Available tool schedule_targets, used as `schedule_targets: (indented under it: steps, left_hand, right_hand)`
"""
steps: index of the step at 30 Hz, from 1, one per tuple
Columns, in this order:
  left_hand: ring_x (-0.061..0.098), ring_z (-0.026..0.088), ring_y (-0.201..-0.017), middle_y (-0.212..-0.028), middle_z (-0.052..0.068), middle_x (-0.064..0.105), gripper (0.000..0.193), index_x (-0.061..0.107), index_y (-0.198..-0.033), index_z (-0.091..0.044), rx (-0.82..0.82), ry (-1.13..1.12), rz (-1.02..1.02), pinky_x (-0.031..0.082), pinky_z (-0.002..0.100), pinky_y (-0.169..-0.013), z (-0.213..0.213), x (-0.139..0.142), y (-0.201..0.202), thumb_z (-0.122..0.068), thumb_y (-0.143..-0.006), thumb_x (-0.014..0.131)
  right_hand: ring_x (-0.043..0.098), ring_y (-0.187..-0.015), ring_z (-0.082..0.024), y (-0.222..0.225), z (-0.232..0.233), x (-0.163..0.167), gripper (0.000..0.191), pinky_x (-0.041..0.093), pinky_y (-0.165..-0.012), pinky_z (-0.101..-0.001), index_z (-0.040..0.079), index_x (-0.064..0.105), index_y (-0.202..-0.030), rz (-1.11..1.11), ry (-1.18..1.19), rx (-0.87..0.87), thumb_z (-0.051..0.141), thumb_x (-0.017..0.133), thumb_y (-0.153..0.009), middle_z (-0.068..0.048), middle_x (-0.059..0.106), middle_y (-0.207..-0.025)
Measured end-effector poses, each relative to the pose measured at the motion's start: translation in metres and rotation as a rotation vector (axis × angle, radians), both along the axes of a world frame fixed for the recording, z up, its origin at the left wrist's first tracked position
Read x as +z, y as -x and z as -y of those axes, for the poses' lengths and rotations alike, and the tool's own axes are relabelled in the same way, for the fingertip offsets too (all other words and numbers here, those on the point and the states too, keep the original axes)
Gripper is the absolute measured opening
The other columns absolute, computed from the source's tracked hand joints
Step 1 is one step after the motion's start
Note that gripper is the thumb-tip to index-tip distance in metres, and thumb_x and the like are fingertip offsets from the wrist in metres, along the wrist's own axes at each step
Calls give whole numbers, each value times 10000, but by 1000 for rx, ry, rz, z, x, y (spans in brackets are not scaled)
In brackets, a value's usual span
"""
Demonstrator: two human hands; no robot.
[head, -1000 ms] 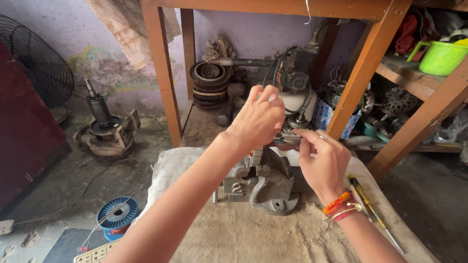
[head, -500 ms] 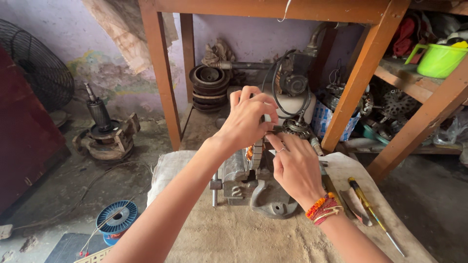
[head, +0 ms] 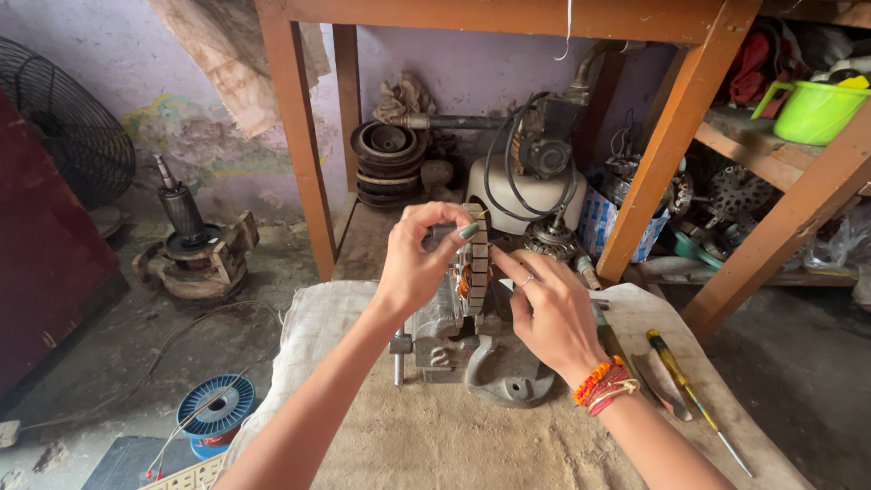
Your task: The person works at a bench where a circular motor component is clamped in a vise. They pick up small pieces one at a time and press them into slots around the rim of the disc, working their way around the component by hand.
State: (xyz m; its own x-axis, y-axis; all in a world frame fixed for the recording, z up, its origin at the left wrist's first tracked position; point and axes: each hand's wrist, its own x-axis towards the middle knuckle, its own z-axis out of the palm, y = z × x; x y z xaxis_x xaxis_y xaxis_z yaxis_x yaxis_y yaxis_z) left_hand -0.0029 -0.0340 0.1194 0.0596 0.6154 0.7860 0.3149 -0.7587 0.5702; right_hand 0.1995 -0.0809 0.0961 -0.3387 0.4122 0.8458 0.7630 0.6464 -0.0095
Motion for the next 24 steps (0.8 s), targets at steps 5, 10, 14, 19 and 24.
schedule_targets:
  steps: [5, 10, 14, 19, 24]
  left_hand:
    - [591, 75, -916, -995, 26, 726, 108, 671, -975, -57, -343, 243, 271, 484, 280, -857, -5, -16, -2, -156, -1002, 702]
    - [648, 60, -952, -1006, 16, 760, 60, 611, -997, -68, -558, 340, 486, 494, 247, -882, -4, -21, -7, -126, -997, 627]
    - [658, 77, -906, -943, 34, 732, 30, 586, -1021, -61, -606, 261, 420, 507, 249, -822, -5, -15, -11, -89, -1030, 594]
    - [643, 82, -837, -870, 30, 704, 23, 594, -1026, -18, -310, 183, 187, 538, 251, -791, 8, -8, -5, -19, -1028, 571]
    - [688, 107, -828, -857, 39, 715, 81, 614, -1044, -3, -179, 128, 138, 570, 271, -786, 21, -1, -6, 11, -991, 554]
  right_hand:
    - [706, -927, -250, -1, -3, 2, 519, 564, -846, -344, 95, 695, -1271, -194, 204, 184, -86, 582, -798, -94, 704, -1141]
    - [681, -862, -160, -2, -6, 3, 525, 557, -768, -266, 99, 702, -1270, -299, 357, 272, -132, 530, -832, -67, 701, -1093]
    - [658, -862, -157, -2, -6, 4, 547, 552, -769, -261, 99, 704, -1281, -328, 395, 295, -150, 516, -832, -65, 699, -1077]
    - [672, -881, -138, -3, -9, 1, 554, 551, -787, -253, 84, 691, -1289, -301, 381, 300, -153, 519, -819, -56, 702, -1091]
    - [683, -926, -120, -6, -21, -6, 520, 551, -798, -256, 67, 703, -1266, -409, 520, 344, -134, 520, -822, -37, 712, -1134]
